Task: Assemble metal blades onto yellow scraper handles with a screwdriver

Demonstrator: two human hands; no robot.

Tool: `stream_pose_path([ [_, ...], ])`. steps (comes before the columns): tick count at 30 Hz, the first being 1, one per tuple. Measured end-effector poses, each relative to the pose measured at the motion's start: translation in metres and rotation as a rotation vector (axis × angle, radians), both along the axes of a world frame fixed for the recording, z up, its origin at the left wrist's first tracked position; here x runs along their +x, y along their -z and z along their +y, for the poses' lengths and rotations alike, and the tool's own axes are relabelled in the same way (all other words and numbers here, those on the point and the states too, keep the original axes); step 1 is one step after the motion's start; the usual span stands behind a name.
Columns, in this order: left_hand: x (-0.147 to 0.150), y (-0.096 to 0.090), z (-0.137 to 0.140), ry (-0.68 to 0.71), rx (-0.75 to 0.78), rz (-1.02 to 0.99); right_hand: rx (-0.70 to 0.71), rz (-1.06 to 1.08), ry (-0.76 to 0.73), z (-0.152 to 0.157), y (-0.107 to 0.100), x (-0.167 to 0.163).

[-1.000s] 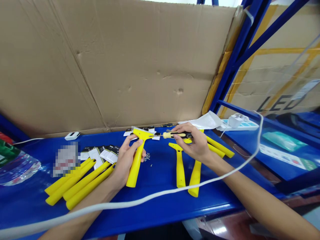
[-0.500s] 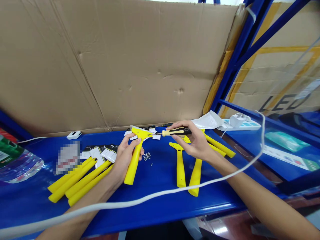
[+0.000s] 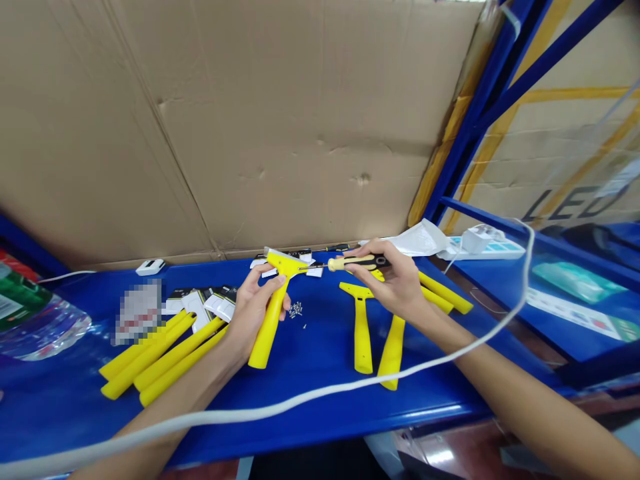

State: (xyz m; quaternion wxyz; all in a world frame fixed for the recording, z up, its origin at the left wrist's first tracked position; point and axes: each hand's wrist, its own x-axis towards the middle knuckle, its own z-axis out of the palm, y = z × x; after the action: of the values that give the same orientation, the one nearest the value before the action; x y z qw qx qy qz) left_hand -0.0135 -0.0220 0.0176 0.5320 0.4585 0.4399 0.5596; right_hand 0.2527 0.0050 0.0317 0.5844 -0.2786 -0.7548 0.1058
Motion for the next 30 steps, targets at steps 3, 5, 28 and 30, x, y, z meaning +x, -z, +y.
stream_pose_path([
  [3,0.0,0.0,0.0,0.008,0.021,0.012,-0.017,0.023,0.079,0.002,0.002,0.001],
  [5,-0.001,-0.002,0.0,-0.01,0.02,0.023,-0.058,0.04,-0.023,0.003,0.001,0.0],
  [28,-0.001,-0.008,-0.002,-0.019,0.047,0.039,-0.466,0.242,-0.139,0.016,-0.002,0.001],
  [30,0.0,-0.008,-0.002,-0.023,0.05,0.044,-0.4,0.2,-0.132,0.017,-0.002,0.003],
])
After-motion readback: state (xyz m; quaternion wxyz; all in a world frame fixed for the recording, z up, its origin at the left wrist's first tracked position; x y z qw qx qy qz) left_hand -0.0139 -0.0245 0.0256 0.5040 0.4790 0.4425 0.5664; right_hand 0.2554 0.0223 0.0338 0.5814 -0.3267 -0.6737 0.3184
